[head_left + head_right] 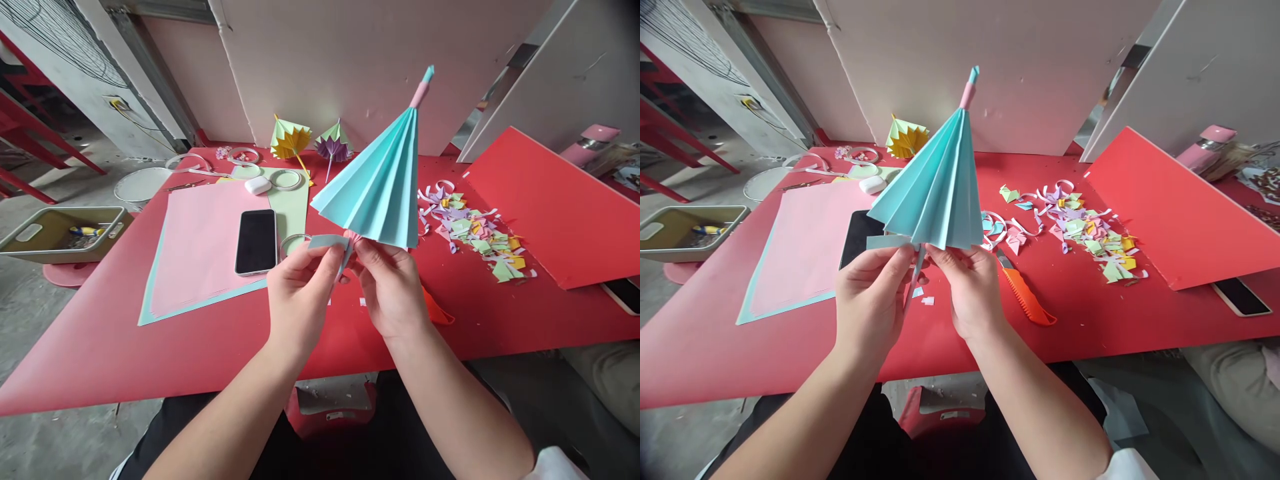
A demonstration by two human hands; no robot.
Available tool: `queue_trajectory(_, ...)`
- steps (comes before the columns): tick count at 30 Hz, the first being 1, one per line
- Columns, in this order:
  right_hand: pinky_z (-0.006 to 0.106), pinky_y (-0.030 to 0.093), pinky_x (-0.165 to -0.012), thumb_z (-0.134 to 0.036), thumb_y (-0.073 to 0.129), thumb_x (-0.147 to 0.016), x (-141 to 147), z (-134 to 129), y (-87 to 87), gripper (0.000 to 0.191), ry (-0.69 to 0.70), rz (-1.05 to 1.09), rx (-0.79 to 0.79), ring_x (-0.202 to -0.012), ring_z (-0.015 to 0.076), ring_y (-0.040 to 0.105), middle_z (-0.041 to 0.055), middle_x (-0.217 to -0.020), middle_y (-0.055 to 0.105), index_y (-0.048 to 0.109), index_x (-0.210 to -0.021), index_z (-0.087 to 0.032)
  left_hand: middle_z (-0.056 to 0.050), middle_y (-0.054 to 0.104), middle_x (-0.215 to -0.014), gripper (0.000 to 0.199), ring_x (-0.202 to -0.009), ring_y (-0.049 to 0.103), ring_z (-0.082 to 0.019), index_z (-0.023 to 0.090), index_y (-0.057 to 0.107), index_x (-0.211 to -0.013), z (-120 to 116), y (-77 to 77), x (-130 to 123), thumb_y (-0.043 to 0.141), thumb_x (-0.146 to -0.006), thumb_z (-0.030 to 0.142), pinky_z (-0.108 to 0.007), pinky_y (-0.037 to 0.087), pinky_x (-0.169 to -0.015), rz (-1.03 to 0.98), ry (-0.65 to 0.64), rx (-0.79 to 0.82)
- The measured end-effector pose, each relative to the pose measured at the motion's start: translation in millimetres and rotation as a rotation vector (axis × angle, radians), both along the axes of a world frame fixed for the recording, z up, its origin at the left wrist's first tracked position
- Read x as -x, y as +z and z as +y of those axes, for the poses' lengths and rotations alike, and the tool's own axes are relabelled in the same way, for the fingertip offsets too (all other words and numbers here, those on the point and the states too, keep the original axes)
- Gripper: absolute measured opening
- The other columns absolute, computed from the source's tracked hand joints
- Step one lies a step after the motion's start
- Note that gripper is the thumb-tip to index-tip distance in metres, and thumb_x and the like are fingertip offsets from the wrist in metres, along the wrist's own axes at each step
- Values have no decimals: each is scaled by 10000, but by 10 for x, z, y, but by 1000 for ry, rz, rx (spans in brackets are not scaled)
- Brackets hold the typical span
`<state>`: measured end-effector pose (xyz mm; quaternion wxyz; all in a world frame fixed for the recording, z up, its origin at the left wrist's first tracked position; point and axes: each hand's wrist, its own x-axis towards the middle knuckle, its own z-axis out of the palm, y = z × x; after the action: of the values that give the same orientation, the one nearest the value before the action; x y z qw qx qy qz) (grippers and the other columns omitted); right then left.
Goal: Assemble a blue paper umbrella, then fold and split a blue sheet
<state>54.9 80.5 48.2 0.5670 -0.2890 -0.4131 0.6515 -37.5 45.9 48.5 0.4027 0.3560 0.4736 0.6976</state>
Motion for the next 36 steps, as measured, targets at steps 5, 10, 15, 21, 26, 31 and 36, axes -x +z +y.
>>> queue_trajectory(5, 330, 513, -749, -284, 678, -724, 12, -13, 15, 65, -74, -47, 23, -801, 159, 621, 8, -816, 686, 698, -775, -250, -6, 630, -651, 117, -585, 589, -121, 192, 687, -730, 16, -16, -33, 666, -747, 305, -243, 500, -559, 18, 26, -26)
queue_trajectory(10, 340, 510, -790, -280, 689, -712, 3, -17, 29, 91, -91, -72, 19, -876, 173, 618, 10, -867, 687, 699, -799, -255, 6, 630, -668, 84, -594, 584, -110, 202, 693, -732, 25, -17, -20, 670, -746, 282, -238, 494, -587, 14, 25, -32)
queue_trajectory(15, 334, 516, -757, -259, 693, -708, -1, -18, 23, 81, -85, -61, 1, -845, 173, 623, 1, -804, 682, 698, -788, -261, 18, 626, -652, 59, -610, 572, -95, 217, 699, -726, 20, -27, -2, 666, -753, 258, -213, 473, -588, 37, 32, -45)
queue_trajectory(21, 347, 513, -786, -263, 692, -704, -4, -20, 21, 71, -103, -82, 19, -849, 178, 624, 5, -810, 683, 697, -775, -256, 7, 622, -660, 78, -626, 578, -117, 210, 696, -730, 16, -35, -22, 665, -749, 279, -237, 481, -587, 125, 85, -39)
queue_trajectory(26, 341, 510, -779, -257, 687, -710, 1, -38, 22, 59, -86, -42, 40, -801, 161, 624, -2, -795, 677, 680, -769, -252, 1, 643, -735, 67, -702, 591, -133, 218, 692, -766, -24, -15, -29, 632, -780, 245, -255, 484, -659, 300, 107, -105)
queue_trajectory(31, 333, 503, -788, -271, 679, -718, 13, -64, 19, 64, -92, -44, 62, -800, 157, 623, 0, -783, 678, 678, -778, -248, -3, 656, -800, 93, -723, 598, -138, 228, 685, -795, -16, -62, -30, 613, -780, 170, -256, 480, -642, 596, 253, -250)
queue_trajectory(36, 303, 498, -768, -259, 686, -712, 25, -77, 15, 49, -103, -38, 77, -783, 138, 617, -9, -780, 673, 678, -758, -245, 12, 652, -773, 125, -666, 589, -118, 232, 683, -787, 14, -108, -29, 631, -745, 126, -234, 473, -602, 778, 386, -365)
